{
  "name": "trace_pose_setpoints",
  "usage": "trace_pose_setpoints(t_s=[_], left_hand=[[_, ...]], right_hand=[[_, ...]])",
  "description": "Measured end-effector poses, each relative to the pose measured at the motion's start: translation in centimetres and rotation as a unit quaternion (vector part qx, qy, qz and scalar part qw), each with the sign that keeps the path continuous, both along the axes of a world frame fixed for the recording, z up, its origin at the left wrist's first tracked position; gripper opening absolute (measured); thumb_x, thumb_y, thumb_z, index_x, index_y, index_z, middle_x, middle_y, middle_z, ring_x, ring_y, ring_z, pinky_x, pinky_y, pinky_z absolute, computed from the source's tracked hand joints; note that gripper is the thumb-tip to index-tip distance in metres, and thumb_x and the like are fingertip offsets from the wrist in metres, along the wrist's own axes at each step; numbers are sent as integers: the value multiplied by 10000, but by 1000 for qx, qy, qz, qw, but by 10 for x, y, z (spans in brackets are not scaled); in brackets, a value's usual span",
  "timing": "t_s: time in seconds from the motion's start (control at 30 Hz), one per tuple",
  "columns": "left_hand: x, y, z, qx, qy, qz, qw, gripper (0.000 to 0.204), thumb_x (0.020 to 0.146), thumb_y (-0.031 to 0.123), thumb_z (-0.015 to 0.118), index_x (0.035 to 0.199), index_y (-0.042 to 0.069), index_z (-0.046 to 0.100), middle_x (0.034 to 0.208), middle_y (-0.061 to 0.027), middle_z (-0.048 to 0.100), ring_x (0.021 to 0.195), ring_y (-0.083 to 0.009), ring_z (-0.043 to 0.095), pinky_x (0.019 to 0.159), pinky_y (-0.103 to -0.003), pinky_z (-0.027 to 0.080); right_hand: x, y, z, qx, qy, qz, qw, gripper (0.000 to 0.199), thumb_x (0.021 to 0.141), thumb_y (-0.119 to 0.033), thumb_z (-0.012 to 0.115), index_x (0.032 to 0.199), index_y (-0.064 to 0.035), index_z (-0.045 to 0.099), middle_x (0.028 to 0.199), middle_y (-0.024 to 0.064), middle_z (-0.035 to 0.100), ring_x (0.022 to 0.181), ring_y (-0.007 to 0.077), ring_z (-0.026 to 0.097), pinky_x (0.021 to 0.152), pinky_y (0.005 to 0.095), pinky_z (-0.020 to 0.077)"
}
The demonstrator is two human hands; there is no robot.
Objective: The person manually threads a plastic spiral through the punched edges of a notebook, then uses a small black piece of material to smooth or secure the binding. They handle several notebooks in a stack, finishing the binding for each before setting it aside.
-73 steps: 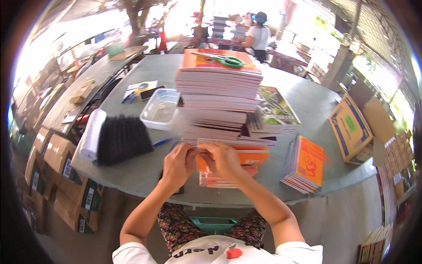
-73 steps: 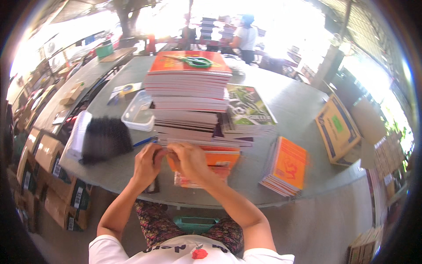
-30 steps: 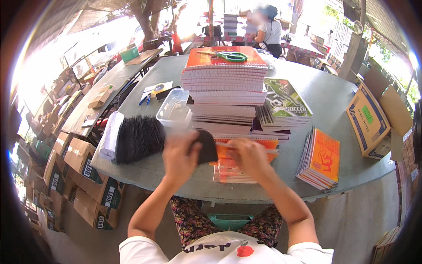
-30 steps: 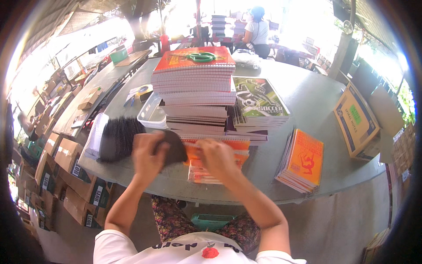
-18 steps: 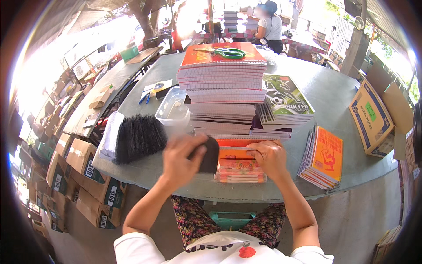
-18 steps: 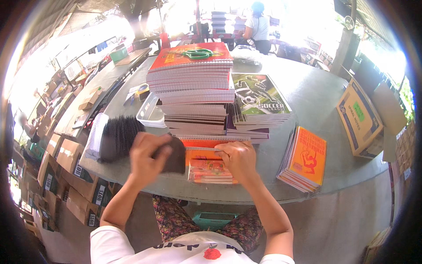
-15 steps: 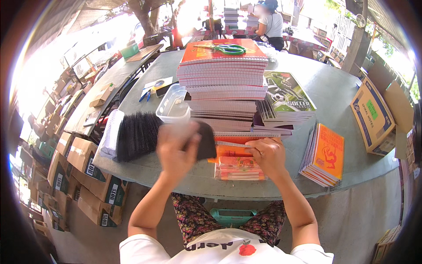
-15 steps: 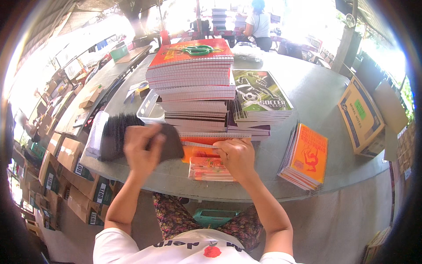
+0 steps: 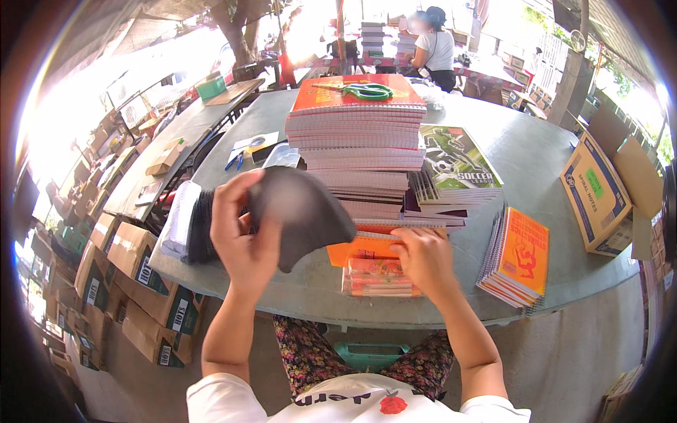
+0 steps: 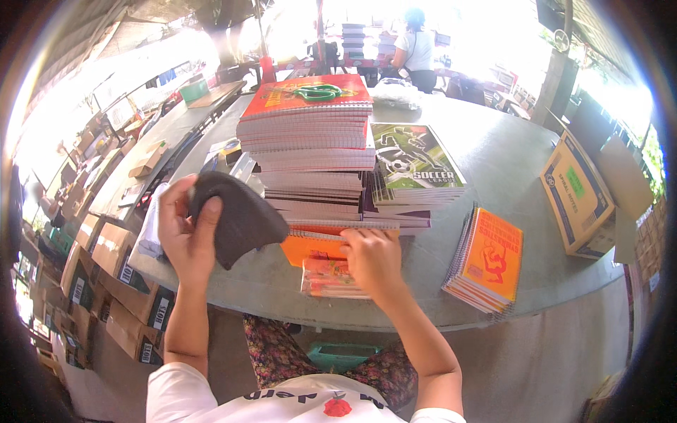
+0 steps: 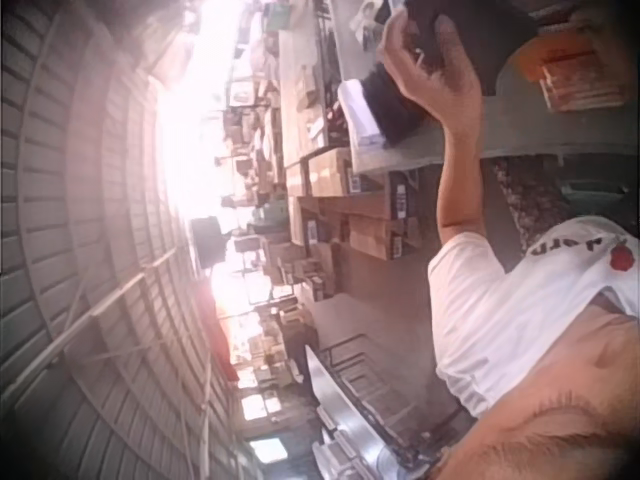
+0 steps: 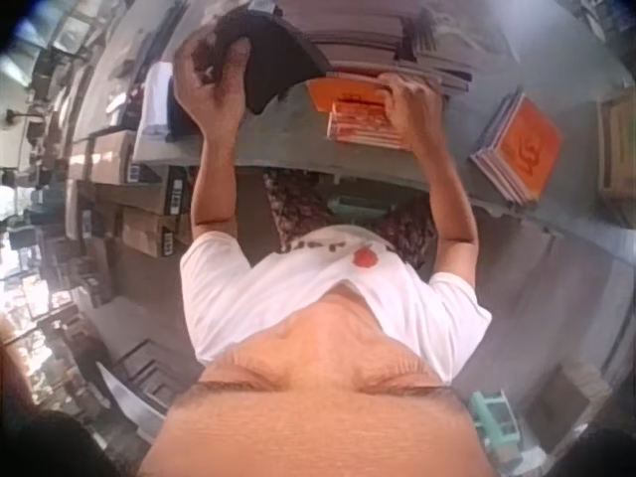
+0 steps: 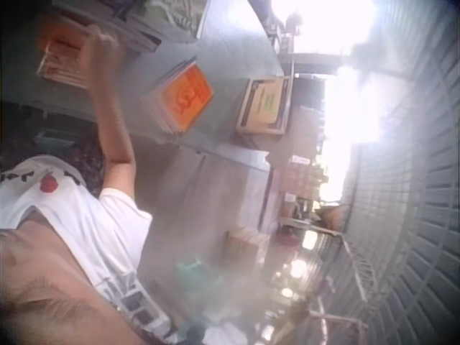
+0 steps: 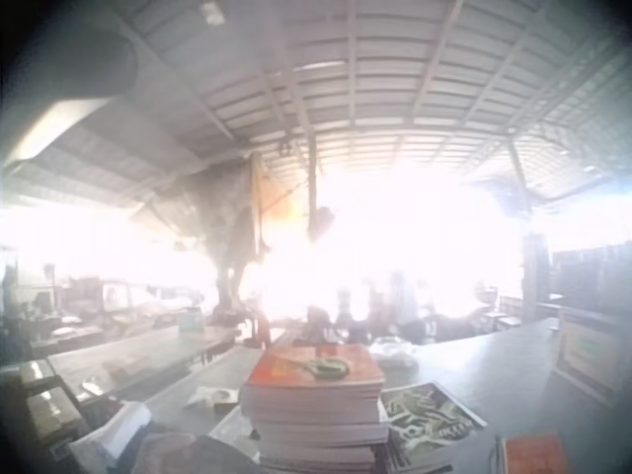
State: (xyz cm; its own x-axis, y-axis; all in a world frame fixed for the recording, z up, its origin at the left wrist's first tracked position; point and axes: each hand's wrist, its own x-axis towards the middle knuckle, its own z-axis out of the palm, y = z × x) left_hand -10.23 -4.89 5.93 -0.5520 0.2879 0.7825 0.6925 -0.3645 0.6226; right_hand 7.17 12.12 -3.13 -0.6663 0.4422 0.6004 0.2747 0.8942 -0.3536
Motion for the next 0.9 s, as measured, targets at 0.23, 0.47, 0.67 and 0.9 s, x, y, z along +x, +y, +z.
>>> trace_pose_setpoints(t_s=[0.23, 0.47, 0.67, 0.9], left_hand=[[2, -10, -3, -67, 37, 8, 997, 357, 772, -24, 687, 1095, -7, 535, 971, -40, 558, 851, -93, 567, 668, -204, 496], [-9, -19, -11, -50, 7, -2, 999, 338, 779, 25, 710, 1079, 8, 556, 955, -24, 537, 838, -84, 553, 646, -198, 491], [-6, -19, -6, -36, 12, 12, 999, 323, 774, 15, 707, 1066, 4, 568, 947, -15, 512, 804, -75, 536, 630, -194, 484], [-6, -20, -8, -39, 31, 35, 998, 330, 779, 35, 711, 1076, 15, 567, 942, -11, 502, 808, -68, 521, 634, -186, 468]], right_hand=[[-61, -33, -8, 70, 34, 78, 994, 148, 782, -176, 636, 886, -81, 589, 928, 23, 631, 735, 218, 613, 692, 351, 440], [-60, -24, -2, -21, 20, 134, 991, 156, 764, -194, 657, 748, -80, 553, 712, 34, 569, 687, 232, 601, 602, 348, 427], [-59, -22, -2, 3, 11, 121, 993, 111, 761, -126, 651, 779, -65, 560, 745, 47, 591, 689, 253, 597, 613, 371, 441], [-55, -15, 3, -65, 20, 153, 986, 165, 787, -191, 643, 831, -47, 574, 771, 87, 595, 717, 288, 605, 645, 392, 464]])
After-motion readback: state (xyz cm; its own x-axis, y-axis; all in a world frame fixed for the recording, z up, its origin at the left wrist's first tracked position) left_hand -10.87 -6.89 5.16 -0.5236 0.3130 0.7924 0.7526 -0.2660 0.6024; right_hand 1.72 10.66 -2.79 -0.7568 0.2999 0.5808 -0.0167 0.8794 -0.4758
